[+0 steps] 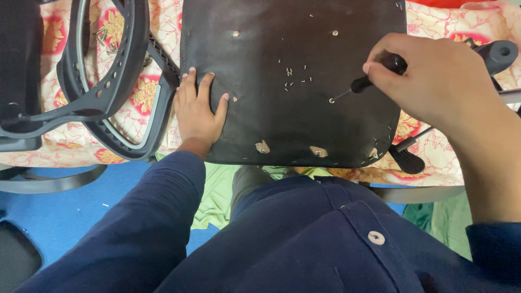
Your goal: The person uses a screwdriver to remove screws from a black plastic chair frame and then from the underside of a chair seat. The removed screws are placed on the seat surface.
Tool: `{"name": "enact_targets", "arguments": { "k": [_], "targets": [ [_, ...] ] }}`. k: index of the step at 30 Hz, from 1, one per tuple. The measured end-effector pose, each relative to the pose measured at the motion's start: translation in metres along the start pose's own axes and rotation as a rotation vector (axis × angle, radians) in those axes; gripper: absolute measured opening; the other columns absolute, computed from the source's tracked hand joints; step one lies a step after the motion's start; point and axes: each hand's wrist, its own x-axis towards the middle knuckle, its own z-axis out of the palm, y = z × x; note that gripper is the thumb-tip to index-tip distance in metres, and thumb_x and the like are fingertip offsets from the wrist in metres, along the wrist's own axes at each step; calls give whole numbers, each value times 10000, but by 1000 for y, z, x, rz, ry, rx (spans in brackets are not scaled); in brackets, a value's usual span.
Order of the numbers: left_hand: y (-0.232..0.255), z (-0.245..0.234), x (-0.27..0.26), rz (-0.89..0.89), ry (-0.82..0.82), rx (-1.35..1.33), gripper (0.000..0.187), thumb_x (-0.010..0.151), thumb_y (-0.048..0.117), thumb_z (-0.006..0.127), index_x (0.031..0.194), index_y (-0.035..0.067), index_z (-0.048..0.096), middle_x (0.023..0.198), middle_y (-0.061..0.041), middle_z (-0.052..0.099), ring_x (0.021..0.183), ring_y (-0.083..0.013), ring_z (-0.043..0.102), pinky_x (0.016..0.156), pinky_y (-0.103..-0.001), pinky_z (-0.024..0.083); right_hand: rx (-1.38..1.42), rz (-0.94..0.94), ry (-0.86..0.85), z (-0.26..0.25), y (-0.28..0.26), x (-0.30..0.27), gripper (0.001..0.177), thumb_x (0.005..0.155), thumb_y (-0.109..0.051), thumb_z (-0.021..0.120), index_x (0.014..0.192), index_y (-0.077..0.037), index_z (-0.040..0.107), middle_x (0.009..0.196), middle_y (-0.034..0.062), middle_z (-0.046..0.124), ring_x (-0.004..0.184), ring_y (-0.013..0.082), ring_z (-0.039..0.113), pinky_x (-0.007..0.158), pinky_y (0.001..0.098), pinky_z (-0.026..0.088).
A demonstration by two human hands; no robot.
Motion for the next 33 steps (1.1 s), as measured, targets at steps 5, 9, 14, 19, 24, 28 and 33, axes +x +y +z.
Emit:
{"name": "enact_targets", "arguments": {
  "k": [5, 9, 14, 19, 24, 28, 33],
  "targets": [
    [0, 0, -1, -1, 4, -2, 550, 984, 392, 691, 1448, 127, 558, 1579, -237, 406, 1469, -432, 362, 1193, -567, 273, -36, -81, 51, 6, 0, 0, 371, 870, -342, 699, 1133, -94, 620, 769, 108, 698, 702, 325, 696, 650, 436, 519],
    [-1, 0, 0, 0, 4, -4, 546, 984, 386, 688, 1448, 128, 559, 1580, -234, 407, 1469, -431, 367, 1193, -566, 282, -11, -81, 32, 2, -9, 1, 263, 1022, -375, 636, 1073, -117, 621, 778, 100, 705, 700, 344, 688, 639, 463, 496],
    [-3, 1, 1, 6, -3, 12, 560, 979, 400, 679, 1451, 126, 554, 1580, -236, 404, 1464, -435, 368, 1194, -570, 277, -64, 19, -40, -2, -23, 1, 237, 1013, -361, 597, 1116, -147, 598, 698, 116, 674, 683, 360, 681, 638, 474, 502],
    [-2, -2, 3, -10, -26, 4, 580, 974, 423, 665, 1455, 123, 543, 1584, -240, 396, 1469, -432, 355, 1194, -568, 257, -58, -34, -76, -8, -33, -2, 250, 937, -334, 638, 1107, -160, 579, 739, 117, 693, 752, 372, 688, 655, 502, 502],
    [1, -7, 3, -28, -47, -15, 588, 967, 454, 650, 1451, 139, 542, 1585, -232, 391, 1477, -415, 342, 1192, -572, 243, 34, -174, 2, -11, -45, -13, 300, 812, -253, 682, 1067, -139, 572, 865, 109, 716, 818, 364, 700, 634, 487, 512],
    [0, -7, 3, -25, -37, -23, 608, 955, 485, 638, 1447, 142, 539, 1578, -230, 390, 1481, -406, 338, 1191, -570, 241, -74, -11, -17, -11, -59, -13, 303, 921, -362, 626, 1142, -157, 593, 903, 120, 723, 824, 369, 706, 676, 491, 521],
    [-4, -3, 2, -22, -22, -34, 619, 945, 519, 625, 1431, 145, 545, 1573, -228, 394, 1476, -399, 339, 1185, -568, 243, -164, 248, -157, -11, -64, -5, 318, 1023, -490, 509, 1154, -233, 642, 808, 153, 745, 854, 372, 716, 789, 489, 539]
  ]
}}
